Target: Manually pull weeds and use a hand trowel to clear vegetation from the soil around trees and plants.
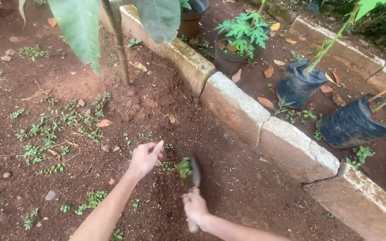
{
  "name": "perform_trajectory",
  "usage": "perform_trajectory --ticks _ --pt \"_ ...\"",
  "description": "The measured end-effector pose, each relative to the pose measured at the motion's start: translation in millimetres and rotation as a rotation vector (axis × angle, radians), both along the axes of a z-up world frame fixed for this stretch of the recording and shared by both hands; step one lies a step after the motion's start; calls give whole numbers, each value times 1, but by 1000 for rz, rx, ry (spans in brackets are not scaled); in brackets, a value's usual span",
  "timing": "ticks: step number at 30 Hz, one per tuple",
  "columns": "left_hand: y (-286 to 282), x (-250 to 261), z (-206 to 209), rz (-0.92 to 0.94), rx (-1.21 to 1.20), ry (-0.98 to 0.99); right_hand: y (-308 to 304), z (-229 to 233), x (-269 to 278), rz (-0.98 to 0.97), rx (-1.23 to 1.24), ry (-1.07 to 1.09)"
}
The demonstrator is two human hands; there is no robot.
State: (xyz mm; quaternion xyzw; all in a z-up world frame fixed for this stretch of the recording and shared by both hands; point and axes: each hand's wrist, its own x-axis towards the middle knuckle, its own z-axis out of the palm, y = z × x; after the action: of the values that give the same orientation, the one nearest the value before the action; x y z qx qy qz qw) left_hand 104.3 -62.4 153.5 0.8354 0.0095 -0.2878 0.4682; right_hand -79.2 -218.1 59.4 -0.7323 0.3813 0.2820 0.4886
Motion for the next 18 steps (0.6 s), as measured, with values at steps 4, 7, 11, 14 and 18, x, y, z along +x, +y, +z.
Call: perform_trajectory --ticks 4,7,11,14,18 --pt "21 9 -7 46 -9 -102 50 77 17 139 106 -32" --pt "39 15 -12 96 -60 -185 68 92 29 380 217 -51" --pt "58 16 -1 167 -67 -218 77 97 48 249 141 -183" --pt "67 16 4 187 -48 -207 62 86 72 -19 68 -226" --pt "74 18 6 167 -6 -176 42 47 98 84 -165 -236"
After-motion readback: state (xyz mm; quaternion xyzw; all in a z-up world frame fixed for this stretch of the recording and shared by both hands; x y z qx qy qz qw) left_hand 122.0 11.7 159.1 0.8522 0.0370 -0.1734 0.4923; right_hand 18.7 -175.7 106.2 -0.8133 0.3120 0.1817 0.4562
